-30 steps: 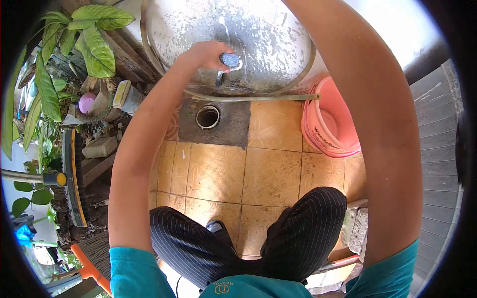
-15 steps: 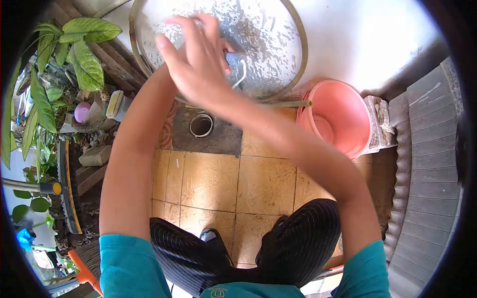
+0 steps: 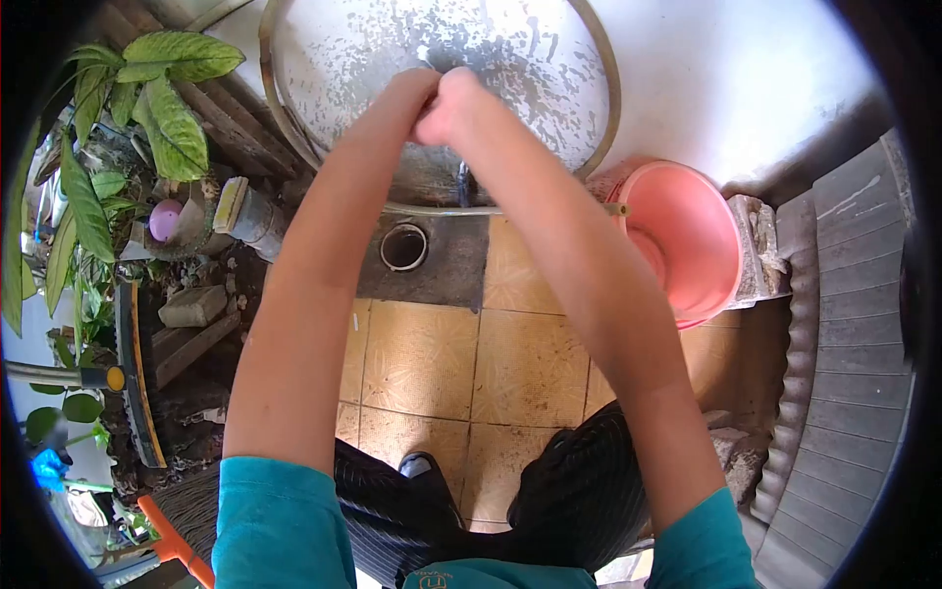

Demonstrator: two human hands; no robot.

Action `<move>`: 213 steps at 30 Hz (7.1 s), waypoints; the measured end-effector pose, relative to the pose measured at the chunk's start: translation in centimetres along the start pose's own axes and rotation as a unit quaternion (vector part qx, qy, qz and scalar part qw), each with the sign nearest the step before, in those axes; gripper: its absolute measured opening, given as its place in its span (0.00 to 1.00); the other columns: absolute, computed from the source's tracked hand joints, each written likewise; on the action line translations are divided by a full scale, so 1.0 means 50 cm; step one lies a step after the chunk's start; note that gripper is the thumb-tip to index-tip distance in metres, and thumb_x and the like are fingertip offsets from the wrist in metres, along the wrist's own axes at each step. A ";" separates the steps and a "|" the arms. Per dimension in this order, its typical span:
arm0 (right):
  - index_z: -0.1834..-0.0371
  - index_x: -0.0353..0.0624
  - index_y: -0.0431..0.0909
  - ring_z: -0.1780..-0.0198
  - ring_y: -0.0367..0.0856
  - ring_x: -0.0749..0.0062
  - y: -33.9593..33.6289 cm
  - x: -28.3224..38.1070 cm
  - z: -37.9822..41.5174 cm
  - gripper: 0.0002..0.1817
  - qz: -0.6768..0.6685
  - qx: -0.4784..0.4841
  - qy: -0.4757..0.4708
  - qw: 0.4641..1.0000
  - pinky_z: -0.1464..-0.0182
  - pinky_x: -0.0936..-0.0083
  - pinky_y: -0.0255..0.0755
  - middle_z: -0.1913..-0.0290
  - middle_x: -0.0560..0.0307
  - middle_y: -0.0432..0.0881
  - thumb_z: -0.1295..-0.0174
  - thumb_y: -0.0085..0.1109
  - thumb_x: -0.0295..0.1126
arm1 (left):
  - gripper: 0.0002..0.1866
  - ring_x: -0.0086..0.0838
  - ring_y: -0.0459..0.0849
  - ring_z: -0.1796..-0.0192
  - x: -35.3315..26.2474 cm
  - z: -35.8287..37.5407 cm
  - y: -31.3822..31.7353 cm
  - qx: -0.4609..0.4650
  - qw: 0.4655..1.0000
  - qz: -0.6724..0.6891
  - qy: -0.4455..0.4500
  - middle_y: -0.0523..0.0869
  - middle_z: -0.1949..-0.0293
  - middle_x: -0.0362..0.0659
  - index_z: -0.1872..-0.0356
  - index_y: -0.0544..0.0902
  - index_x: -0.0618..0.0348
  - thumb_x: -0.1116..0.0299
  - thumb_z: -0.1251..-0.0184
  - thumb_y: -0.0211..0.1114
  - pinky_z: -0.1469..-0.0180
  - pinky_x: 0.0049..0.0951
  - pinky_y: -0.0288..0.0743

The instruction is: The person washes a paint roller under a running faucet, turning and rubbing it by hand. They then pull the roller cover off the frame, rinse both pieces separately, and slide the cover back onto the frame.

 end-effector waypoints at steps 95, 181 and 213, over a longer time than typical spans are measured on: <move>0.64 0.46 0.85 0.59 0.84 0.52 0.009 0.063 0.173 0.17 0.802 -0.127 -0.449 0.372 0.58 0.62 0.80 0.64 0.47 0.85 0.60 0.72 0.36 | 0.19 0.45 0.84 0.58 0.078 0.149 -0.029 -0.389 0.896 -0.062 0.204 0.85 0.63 0.52 0.57 0.83 0.52 0.70 0.55 0.69 0.55 0.39 0.77; 0.69 0.49 0.83 0.67 0.81 0.56 0.012 0.216 0.401 0.11 0.819 -0.100 -0.543 0.157 0.66 0.60 0.71 0.75 0.51 0.81 0.44 0.62 0.44 | 0.14 0.29 0.79 0.82 0.185 0.072 -0.075 -0.451 0.701 0.540 0.118 0.76 0.89 0.42 0.80 0.80 0.64 0.63 0.46 0.70 0.78 0.30 0.73; 0.64 0.60 0.87 0.67 0.83 0.60 0.001 0.183 0.302 0.10 0.848 -0.106 -0.447 0.264 0.65 0.64 0.74 0.72 0.55 0.84 0.49 0.68 0.44 | 0.16 0.37 0.85 0.61 0.026 0.261 -0.119 -0.505 0.686 -0.405 0.332 0.83 0.59 0.44 0.54 0.81 0.53 0.74 0.45 0.56 0.63 0.35 0.80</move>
Point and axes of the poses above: each hand's wrist, its own z-axis away from the middle knuckle, its own y-axis out of the palm, x = y × z, the point moved 7 cm from there along -z, towards the middle knuckle
